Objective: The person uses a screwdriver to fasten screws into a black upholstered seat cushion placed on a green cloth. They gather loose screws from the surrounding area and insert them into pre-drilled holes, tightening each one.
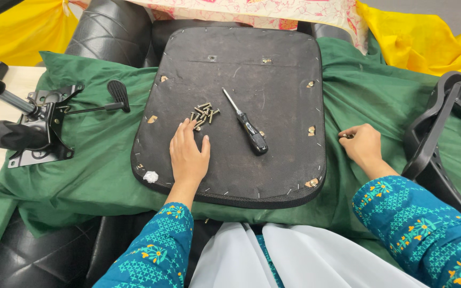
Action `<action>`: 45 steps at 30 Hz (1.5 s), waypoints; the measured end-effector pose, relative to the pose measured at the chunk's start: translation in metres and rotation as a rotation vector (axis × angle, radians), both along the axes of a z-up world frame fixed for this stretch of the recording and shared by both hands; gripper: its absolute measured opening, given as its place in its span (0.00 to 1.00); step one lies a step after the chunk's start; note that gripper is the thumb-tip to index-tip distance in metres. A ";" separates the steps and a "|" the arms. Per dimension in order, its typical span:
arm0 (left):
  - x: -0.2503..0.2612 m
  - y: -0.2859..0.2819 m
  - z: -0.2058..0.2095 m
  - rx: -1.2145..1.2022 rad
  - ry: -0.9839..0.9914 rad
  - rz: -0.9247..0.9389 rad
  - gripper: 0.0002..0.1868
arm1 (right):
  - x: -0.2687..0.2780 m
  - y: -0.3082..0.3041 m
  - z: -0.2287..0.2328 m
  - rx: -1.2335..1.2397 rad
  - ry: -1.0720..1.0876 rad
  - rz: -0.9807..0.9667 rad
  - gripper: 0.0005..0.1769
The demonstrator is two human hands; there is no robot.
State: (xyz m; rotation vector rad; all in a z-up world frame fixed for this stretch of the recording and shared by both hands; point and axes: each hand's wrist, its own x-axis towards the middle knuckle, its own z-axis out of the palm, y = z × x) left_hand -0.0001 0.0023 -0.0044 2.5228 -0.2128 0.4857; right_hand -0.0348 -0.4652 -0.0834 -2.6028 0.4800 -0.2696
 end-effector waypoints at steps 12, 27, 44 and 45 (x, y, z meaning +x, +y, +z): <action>-0.001 0.000 0.003 -0.015 -0.001 0.002 0.29 | 0.022 -0.061 0.017 0.520 0.013 -0.317 0.09; 0.001 -0.001 0.011 -0.014 -0.008 0.018 0.27 | 0.048 -0.137 -0.002 0.105 0.043 -0.344 0.06; 0.038 -0.010 0.008 -0.009 0.013 -0.011 0.28 | 0.077 -0.142 -0.009 -0.030 0.153 -0.287 0.11; 0.040 -0.010 0.007 0.003 0.015 -0.009 0.28 | 0.080 -0.138 -0.004 -0.019 0.120 -0.293 0.11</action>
